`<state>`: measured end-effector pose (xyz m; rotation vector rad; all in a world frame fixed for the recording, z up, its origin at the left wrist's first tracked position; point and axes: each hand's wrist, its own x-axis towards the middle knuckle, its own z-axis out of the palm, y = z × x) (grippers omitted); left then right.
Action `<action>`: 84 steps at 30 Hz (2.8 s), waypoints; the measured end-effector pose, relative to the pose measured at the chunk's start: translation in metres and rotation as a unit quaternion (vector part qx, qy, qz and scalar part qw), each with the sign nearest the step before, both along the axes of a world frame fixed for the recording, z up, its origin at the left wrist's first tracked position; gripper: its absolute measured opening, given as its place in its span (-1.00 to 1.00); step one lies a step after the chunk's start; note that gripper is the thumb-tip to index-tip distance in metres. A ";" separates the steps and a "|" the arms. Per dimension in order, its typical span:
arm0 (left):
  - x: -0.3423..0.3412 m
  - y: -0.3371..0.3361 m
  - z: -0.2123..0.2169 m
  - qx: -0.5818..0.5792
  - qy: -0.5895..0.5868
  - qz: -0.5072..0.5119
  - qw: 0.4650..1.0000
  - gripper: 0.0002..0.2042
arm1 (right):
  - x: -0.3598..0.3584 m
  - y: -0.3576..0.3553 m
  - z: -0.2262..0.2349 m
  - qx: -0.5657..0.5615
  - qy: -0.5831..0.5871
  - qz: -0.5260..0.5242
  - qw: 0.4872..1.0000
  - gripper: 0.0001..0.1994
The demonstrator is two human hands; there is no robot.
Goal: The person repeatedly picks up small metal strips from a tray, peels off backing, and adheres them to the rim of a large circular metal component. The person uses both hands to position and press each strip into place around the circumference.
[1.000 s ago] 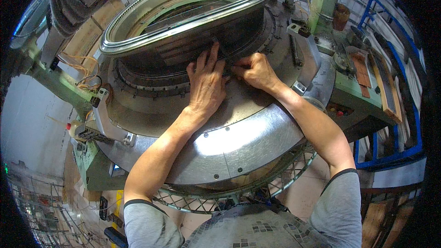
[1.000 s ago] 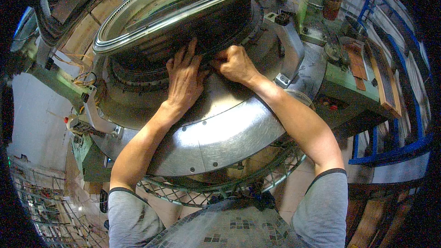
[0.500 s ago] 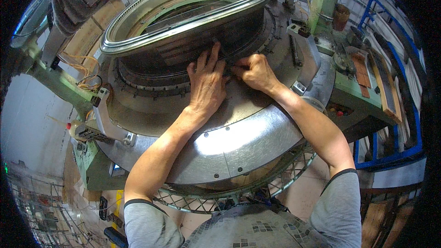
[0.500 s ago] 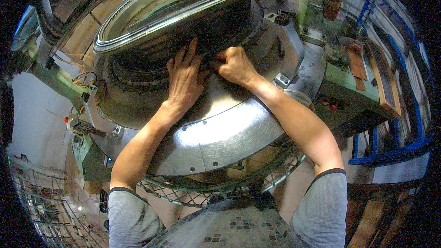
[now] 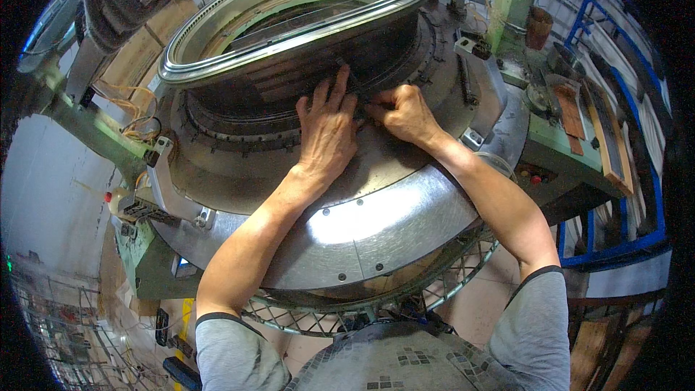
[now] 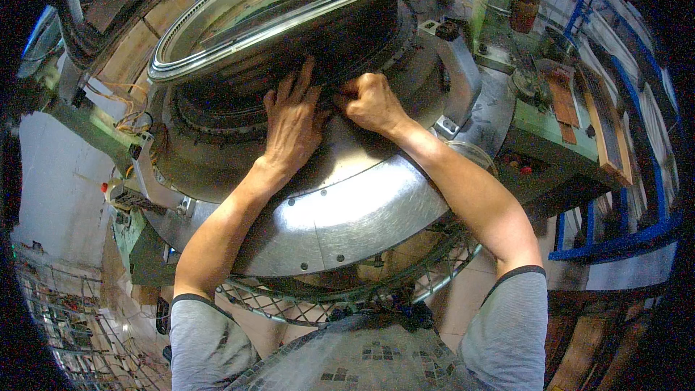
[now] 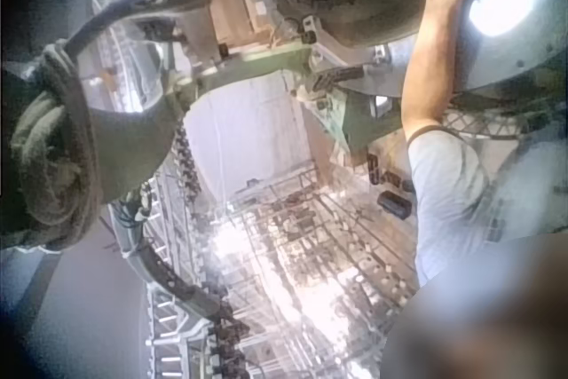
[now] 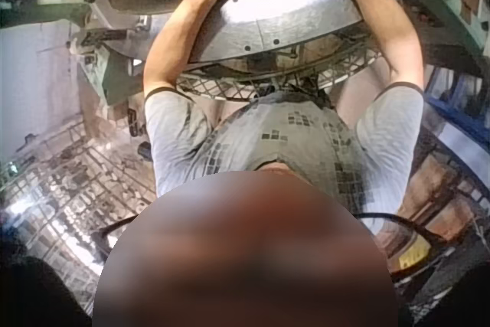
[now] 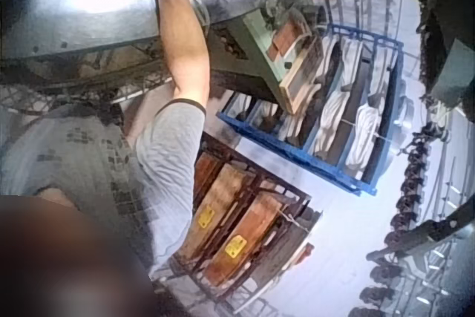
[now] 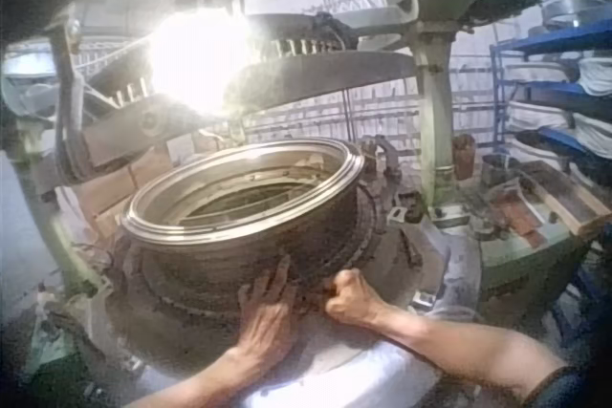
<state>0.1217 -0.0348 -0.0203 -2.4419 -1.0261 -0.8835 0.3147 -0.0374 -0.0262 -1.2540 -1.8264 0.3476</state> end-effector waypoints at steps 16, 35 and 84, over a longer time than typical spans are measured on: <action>-0.008 -0.003 0.027 -0.007 0.071 0.003 0.997 -0.83 | -0.019 0.003 -0.013 0.006 -0.047 -0.073 0.996 -0.83; -0.024 0.015 0.047 0.029 0.069 0.040 0.996 -0.39 | -0.020 0.059 0.024 0.206 -0.212 -0.201 0.934 -0.57; -0.044 0.013 0.034 -0.001 -0.065 -0.051 0.997 -0.75 | -0.023 0.018 0.055 -0.255 0.307 0.073 0.914 -0.84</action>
